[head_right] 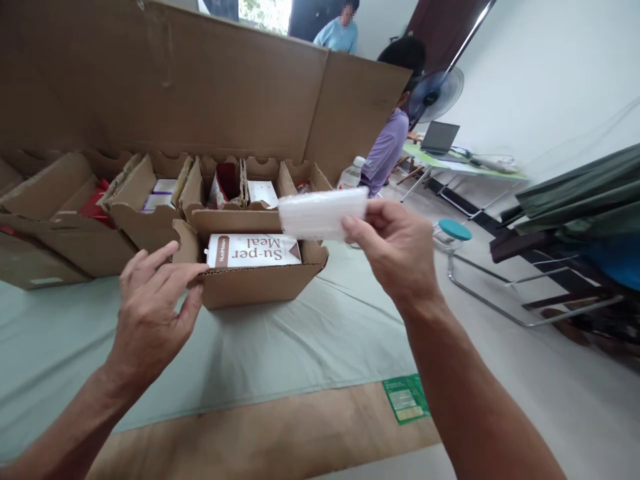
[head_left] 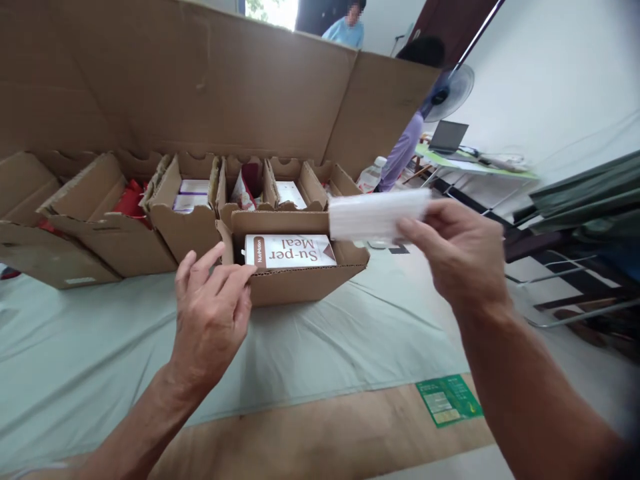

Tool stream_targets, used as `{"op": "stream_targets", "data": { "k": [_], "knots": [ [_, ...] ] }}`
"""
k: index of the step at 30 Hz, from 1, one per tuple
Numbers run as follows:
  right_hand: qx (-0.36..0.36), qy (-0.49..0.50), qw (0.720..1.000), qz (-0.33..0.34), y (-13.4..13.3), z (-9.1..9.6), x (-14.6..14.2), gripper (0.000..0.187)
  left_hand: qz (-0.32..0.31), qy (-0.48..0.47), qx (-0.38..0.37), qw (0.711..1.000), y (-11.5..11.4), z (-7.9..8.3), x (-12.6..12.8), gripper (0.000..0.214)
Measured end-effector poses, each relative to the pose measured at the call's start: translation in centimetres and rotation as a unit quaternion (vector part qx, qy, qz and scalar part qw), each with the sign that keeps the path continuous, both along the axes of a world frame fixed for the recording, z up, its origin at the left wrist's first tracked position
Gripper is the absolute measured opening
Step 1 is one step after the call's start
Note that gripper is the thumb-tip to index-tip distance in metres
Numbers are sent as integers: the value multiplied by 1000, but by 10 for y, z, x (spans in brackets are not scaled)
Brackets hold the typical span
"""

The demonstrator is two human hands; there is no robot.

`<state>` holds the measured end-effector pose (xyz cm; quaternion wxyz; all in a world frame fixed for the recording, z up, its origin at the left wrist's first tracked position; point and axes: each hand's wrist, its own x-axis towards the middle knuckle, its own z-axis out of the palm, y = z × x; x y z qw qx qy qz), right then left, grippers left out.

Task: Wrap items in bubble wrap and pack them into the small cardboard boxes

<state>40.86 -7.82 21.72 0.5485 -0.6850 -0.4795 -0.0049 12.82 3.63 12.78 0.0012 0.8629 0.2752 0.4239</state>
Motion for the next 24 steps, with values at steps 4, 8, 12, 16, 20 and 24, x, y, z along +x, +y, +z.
{"op": "stream_targets", "data": {
  "k": [4, 8, 12, 16, 20, 24],
  "knots": [
    [-127, -250, 953, -115, 21, 5, -9, 16, 4, 1, 8, 1000, -4, -3, -4, 28],
    [-220, -371, 880, -197, 21, 8, -24, 20, 2, -6, 11, 1000, 0, -3, -3, 31],
    [-307, -408, 835, -205, 23, 17, -35, 22, 9, -10, -6, 1000, 5, -3, -1, 37],
    [-352, -460, 792, -191, 41, 27, -45, 24, 1, -19, -18, 1000, 7, -4, 2, 37],
    [-380, -471, 780, -159, 66, 33, -45, 20, 3, -16, -17, 1000, 8, -2, 4, 35],
    [-330, -467, 809, -136, 82, 28, -37, 33, 0, -9, -19, 1000, 8, 0, 5, 34]
  ]
}}
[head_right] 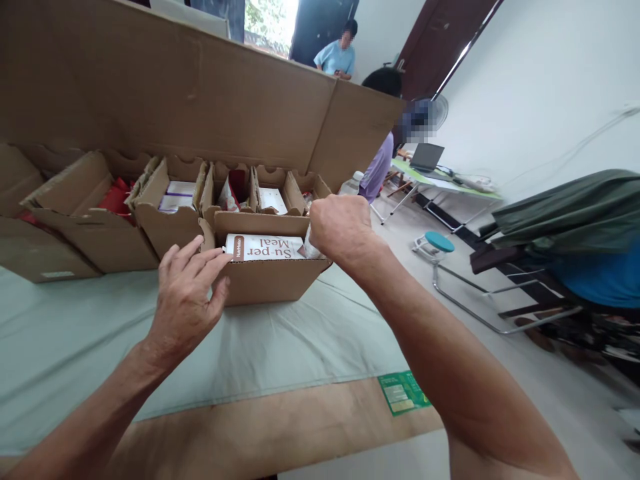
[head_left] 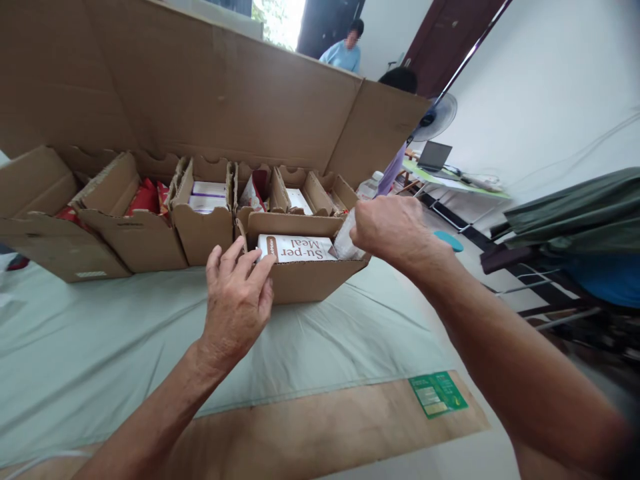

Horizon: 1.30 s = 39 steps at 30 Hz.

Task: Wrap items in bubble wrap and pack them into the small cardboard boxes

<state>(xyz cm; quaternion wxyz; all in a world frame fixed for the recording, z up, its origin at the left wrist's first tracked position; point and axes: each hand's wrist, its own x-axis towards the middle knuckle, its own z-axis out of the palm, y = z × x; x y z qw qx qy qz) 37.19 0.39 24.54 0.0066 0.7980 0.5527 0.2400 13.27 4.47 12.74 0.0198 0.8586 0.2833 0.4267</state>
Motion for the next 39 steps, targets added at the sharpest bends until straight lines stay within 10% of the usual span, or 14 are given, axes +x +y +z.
{"op": "stream_targets", "data": {
  "k": [17, 39],
  "knots": [
    [-233, 74, 959, -143, 3, 8, -1, 39, 1, -12, 6, 1000, -2, -1, 0, 35],
    [-302, 202, 927, -95, 25, -15, 3, 27, 12, 2, 13, 1000, -3, -3, -1, 38]
  ]
}}
